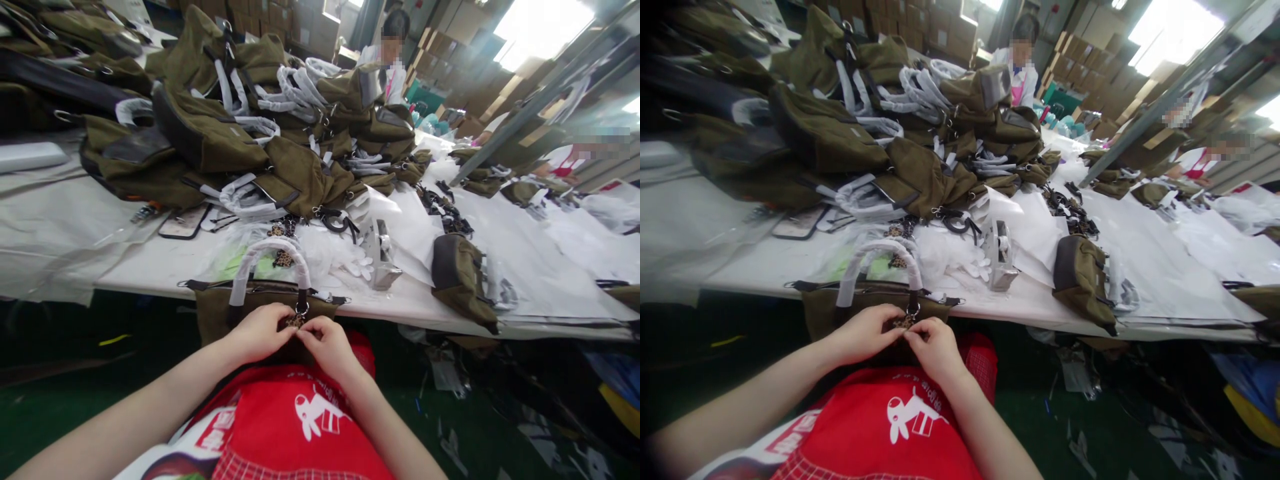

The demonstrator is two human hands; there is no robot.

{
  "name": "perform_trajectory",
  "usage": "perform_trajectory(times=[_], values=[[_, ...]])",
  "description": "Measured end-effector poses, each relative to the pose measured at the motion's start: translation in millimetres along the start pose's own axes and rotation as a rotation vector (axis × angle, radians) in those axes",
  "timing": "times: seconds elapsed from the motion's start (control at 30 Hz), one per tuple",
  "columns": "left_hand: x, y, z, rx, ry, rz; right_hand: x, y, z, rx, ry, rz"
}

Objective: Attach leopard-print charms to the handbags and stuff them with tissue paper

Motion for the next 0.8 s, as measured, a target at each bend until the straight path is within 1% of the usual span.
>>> perform_trajectory(times=[0.07, 0.17, 0.27, 0.37, 0.47, 0.57, 0.63, 0.7, 0.8], values=[[0, 1.5, 1, -0.051, 0.027, -0.016, -1, 6, -3, 0.144, 0.067, 0.095], [-1, 2.0, 7, -0.156, -0.018, -0.029, -2, 12, -4, 0.334, 0.157, 0.172], [-3, 1.9, 9, -0.282, -0.028, -0.010, -2, 12, -5, 0.396, 0.195, 0.164], [-3, 1.8, 10, -0.466, -0.049, 0.032, -1, 7, -5, 0.385, 0.174, 0.144], [-3, 0.7, 12, -0.679, -0.149, 0.062, 0, -5, -3, 0.266, 0.091, 0.171], [0, -1.5, 16, -0.806, -0.240, 0.052, 1, -16, 2, 0.029, -0.024, 0.188], [2, -1.5, 16, -0.817, -0.251, 0.049, 2, -21, 7, -0.127, -0.091, 0.171], [3, 0.0, 15, -0.777, -0.238, 0.044, 1, -20, 12, -0.245, -0.154, 0.150], [4, 2.8, 15, -0.686, -0.193, 0.024, -1, -15, 19, -0.332, -0.226, 0.132]])
Point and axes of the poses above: each hand's wrist, its own x-axis towards the middle knuckle, its own y-axis out of the palm, z = x × y, the point moved 5 cm from there along x, towards the middle knuckle, and after that the axes turned 15 degrees about -x, right-handed, at the moved point
